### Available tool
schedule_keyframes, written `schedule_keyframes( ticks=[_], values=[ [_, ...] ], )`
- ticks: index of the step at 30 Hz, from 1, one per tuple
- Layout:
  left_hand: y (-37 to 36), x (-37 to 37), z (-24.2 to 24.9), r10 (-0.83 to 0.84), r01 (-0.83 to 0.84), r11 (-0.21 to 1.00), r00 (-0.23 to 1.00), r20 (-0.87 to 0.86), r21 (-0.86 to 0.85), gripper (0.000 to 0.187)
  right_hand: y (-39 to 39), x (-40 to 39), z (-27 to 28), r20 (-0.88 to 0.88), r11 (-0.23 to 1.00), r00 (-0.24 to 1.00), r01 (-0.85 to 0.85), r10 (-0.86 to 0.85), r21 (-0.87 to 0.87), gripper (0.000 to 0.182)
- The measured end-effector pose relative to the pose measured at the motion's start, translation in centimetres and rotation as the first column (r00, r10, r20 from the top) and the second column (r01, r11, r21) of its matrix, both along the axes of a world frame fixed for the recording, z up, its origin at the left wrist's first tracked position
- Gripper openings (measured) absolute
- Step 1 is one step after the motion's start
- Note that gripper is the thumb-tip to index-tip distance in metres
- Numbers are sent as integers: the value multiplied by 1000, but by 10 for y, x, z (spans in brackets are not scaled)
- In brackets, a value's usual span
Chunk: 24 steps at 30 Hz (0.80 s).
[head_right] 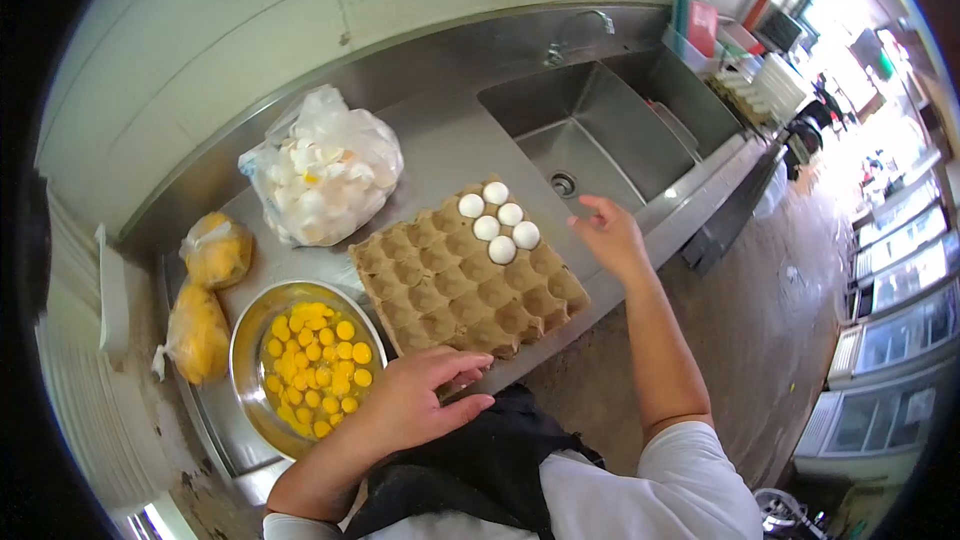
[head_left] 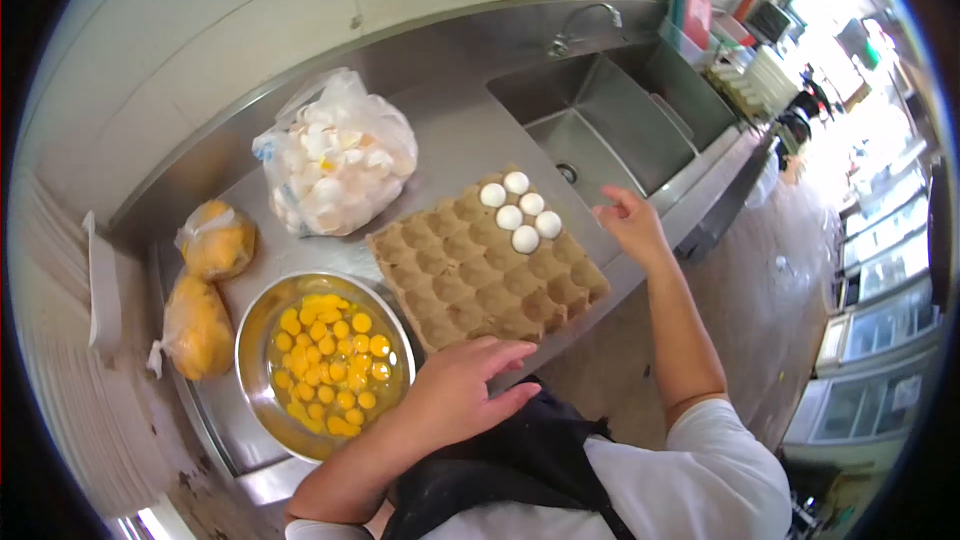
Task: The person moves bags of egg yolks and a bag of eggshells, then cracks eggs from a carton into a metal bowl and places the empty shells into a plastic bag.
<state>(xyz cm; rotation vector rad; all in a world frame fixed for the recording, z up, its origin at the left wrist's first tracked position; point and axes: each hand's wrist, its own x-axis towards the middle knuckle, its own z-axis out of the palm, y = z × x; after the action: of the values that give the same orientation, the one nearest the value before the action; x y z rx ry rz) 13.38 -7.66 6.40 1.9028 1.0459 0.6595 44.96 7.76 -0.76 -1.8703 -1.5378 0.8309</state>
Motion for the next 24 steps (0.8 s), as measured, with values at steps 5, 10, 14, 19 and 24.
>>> schedule_keyframes(
  ticks=[5, 10, 14, 19, 24],
  values=[
    [-2, -1, 9, -134, 133, 990, 991, 12, 55, 41, -46, 15, 0, -67, 996, 997, 52, -47, 78, 54],
    [7, 1, 22, -54, 53, 995, 998, 19, 81, 39, -31, 30, 2, -134, 987, 991, 8, 13, 161, 58],
    [30, 14, 41, 18, -25, 997, 994, 109, 67, 40, 55, 33, 10, -229, 997, 973, 3, 14, 74, 63],
    [104, 62, 54, 186, -188, 978, 982, 34, 89, 39, 221, 69, -17, -218, 947, 975, 22, 52, 321, 66],
    [183, 144, 31, 329, -303, 926, 940, 87, -227, 39, 340, 100, -78, -87, 964, 973, -193, 211, 185, 74]
  ],
)
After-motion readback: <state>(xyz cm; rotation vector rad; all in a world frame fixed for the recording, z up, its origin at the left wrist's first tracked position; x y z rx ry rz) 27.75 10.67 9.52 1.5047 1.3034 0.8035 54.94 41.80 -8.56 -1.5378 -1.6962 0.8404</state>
